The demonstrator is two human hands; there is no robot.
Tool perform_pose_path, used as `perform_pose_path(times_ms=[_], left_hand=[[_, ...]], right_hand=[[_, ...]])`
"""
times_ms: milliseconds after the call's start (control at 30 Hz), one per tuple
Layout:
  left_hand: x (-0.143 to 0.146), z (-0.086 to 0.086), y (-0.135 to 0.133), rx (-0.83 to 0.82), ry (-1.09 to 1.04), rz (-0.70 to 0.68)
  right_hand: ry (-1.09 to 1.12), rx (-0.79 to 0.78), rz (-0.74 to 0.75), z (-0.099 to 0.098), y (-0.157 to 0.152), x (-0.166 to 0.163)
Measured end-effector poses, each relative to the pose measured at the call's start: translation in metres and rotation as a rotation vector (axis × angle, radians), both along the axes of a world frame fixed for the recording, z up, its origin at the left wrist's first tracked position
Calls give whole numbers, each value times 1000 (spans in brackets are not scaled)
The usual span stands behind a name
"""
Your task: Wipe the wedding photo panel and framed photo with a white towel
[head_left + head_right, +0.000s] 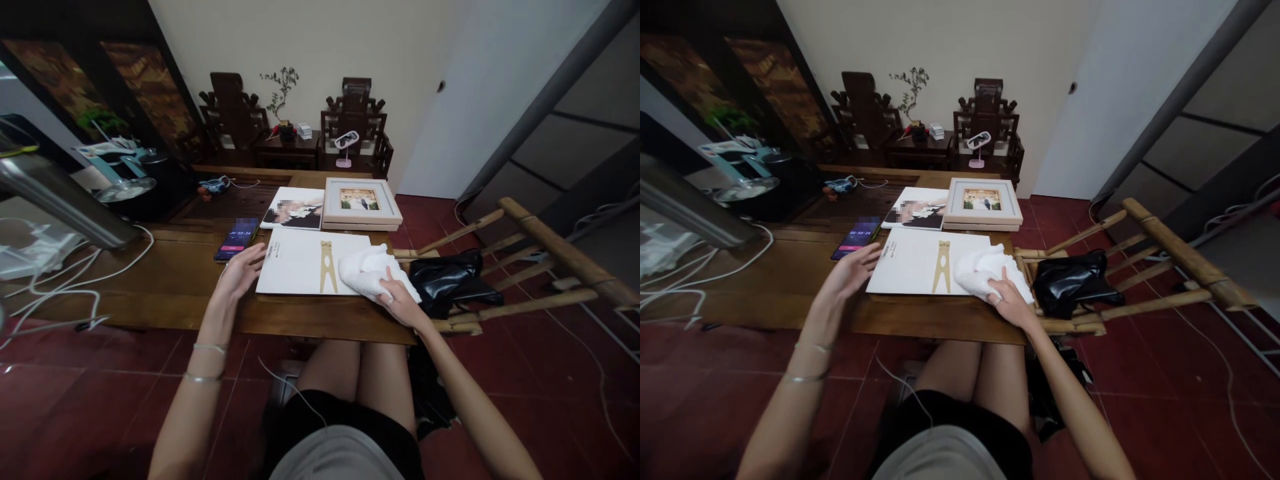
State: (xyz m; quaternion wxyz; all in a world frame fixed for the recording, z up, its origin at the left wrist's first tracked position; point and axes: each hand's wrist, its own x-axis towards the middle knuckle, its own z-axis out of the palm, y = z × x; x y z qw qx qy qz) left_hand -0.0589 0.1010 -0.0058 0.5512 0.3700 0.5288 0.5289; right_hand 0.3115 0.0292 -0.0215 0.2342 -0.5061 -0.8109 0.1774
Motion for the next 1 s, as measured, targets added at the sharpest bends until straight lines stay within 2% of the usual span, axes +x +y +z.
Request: perform_pose_path(times_ms=[100,267,367,433,533,600,667,733,833,900,1000], left_hand=[[4,29,-28,54,-114,-10],[28,79,-70,185,-186,42],[41,96,-91,268,-188,75],[44,98,-101,328,-213,69],[44,84,-108,382,-268,25],[45,63,-105,309,-305,-36],[48,37,-98,172,-342,-56],[55,12,-91,35,-400,-56],[67,-13,-86,-80,-495,-7],[73,-18,-88,-80,-590,-28],[79,-19,-100,-92,-631,-5]], right_hand=[[76,205,-19,13,-5,-17],[-15,454,185,38,-15,-80],[-19,562,89,34,-18,-102],[27,633,48,27,-18,-101],[102,706,-9,24,-12,-87],[214,706,-179,30,-5,-78],[434,637,-380,42,4,-73],[755,501,-501,53,14,-73],[1218,203,-510,60,24,-76],[1385,-1,-491,57,27,-77],[1460,-289,-486,46,25,-78]])
